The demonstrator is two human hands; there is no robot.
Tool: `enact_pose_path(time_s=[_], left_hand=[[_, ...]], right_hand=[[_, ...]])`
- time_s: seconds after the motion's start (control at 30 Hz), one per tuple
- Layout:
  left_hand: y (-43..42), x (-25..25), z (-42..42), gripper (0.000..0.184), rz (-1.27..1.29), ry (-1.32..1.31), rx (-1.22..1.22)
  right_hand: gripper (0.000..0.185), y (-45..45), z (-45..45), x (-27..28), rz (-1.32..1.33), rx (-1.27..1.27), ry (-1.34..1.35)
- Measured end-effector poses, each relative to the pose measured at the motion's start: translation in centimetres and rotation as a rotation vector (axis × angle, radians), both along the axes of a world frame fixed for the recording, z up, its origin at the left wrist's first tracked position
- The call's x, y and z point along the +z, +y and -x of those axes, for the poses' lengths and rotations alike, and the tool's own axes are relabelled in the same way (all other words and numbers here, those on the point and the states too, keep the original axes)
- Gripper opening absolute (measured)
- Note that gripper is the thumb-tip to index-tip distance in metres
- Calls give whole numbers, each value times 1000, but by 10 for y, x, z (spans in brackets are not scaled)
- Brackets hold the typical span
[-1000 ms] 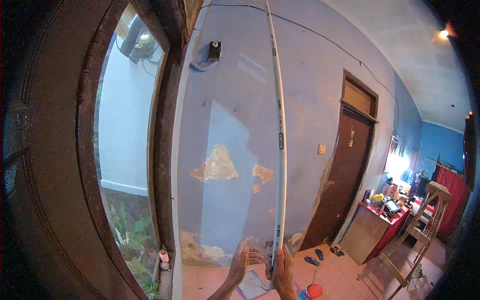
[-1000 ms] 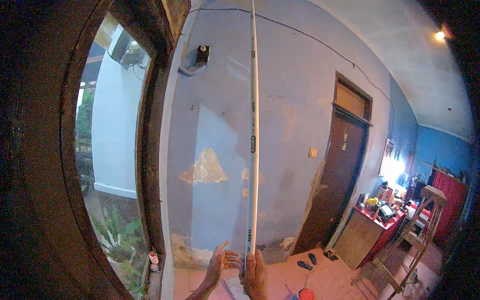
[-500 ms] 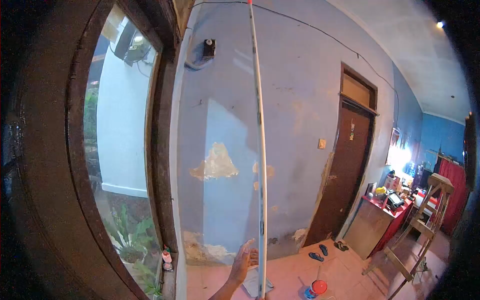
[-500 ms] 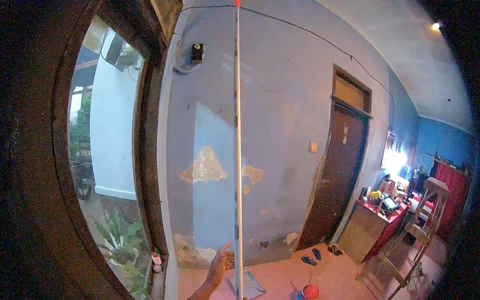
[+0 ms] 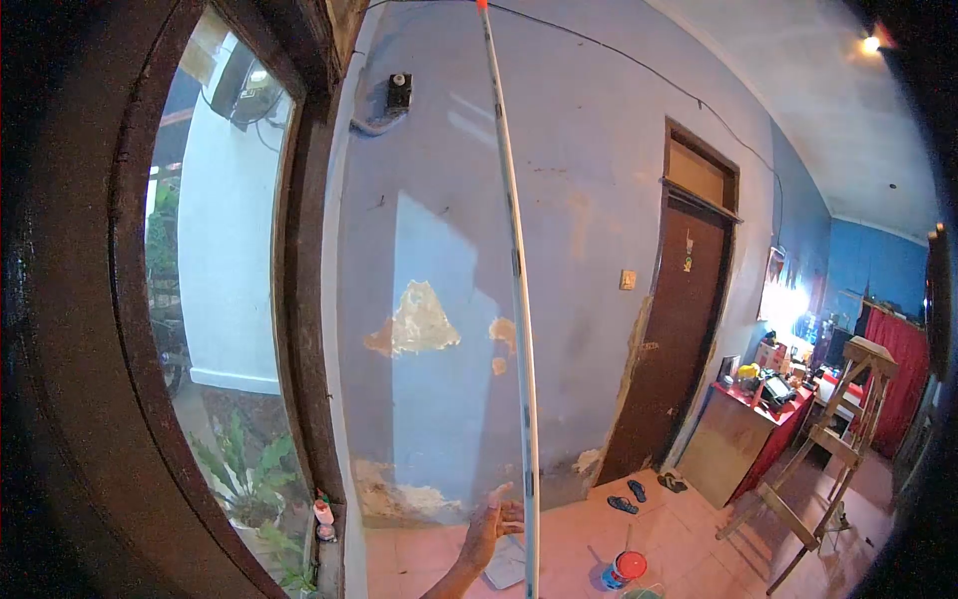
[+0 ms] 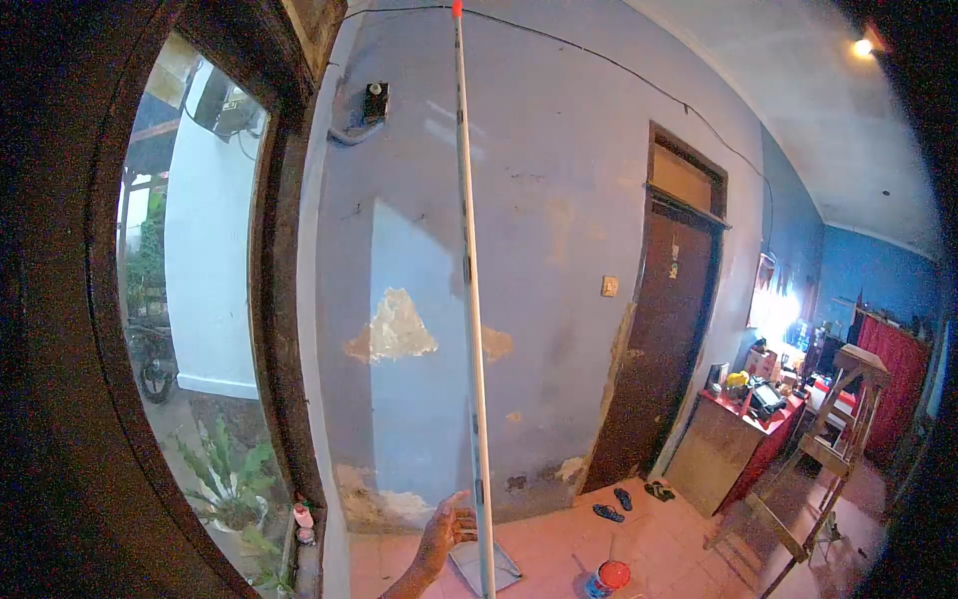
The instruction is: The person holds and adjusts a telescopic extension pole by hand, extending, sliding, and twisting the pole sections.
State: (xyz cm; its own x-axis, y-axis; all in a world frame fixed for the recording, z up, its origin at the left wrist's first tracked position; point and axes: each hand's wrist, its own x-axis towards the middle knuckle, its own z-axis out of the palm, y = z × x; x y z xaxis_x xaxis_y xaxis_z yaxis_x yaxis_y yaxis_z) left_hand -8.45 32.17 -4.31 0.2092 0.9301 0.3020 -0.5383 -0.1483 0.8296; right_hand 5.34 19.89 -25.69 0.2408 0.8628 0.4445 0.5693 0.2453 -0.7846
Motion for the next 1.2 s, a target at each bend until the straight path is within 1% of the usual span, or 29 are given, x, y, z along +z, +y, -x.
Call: enact_pose_path(time_s=[0.1,0.23,0.27,0.3,0.33,0.4,0.43,0.47,0.5,0.53,0.57,0.6,0.63,0.7,0.8,0.83,0.9,0.93,0.97,1.0,1.07,1.17,1.2], left_hand=[[-3,3,-2,72,-50,-9,-6],[-2,4,0,68,4,-44,-47],[-6,6,0,70,-10,-29,-19],[-8,9,1,72,-24,-15,9],[-7,10,1,72,-28,-16,8],[-7,11,1,71,34,-21,-6],[-9,13,1,71,32,-22,-5],[-13,16,2,69,31,-12,11],[-16,18,2,68,31,-3,27],[-16,18,3,68,29,-5,28],[-16,18,3,66,56,-5,43],[-16,17,3,64,83,-5,59],[-17,18,5,64,83,-7,61],[-21,18,8,63,97,23,59],[-6,-5,8,63,28,-1,108],[-7,-5,10,63,30,-1,111],[-9,-4,16,62,33,16,98],[-5,-7,19,62,34,15,103],[1,-12,22,63,45,-9,71],[4,-15,25,64,56,-34,40],[1,-10,29,64,72,-44,50],[1,-3,32,66,94,-17,80],[2,-1,32,67,98,19,106]], right_hand=[[33,16,-2,51,-73,61,53],[35,18,16,175,-158,128,119],[35,16,22,202,-111,180,227],[35,15,25,215,-63,233,336],[35,24,23,216,-67,233,333],[35,46,15,215,130,333,463],[35,47,18,223,129,334,461],[33,49,24,238,58,250,366],[30,51,31,256,-13,166,271],[30,43,41,286,-14,167,269],[25,31,50,318,22,298,416],[27,24,55,335,59,430,563],[27,31,54,332,59,432,561],[27,53,52,320,-26,425,422],[26,63,58,310,-14,433,442],[26,65,58,304,-12,437,442],[30,68,53,283,82,447,462],[30,77,49,258,84,452,461],[27,88,43,221,-162,325,30],[31,91,38,188,-402,186,-401],[33,83,35,144,-445,53,-619],[34,58,37,107,-381,90,-563],[34,50,37,91,-334,130,-487]])
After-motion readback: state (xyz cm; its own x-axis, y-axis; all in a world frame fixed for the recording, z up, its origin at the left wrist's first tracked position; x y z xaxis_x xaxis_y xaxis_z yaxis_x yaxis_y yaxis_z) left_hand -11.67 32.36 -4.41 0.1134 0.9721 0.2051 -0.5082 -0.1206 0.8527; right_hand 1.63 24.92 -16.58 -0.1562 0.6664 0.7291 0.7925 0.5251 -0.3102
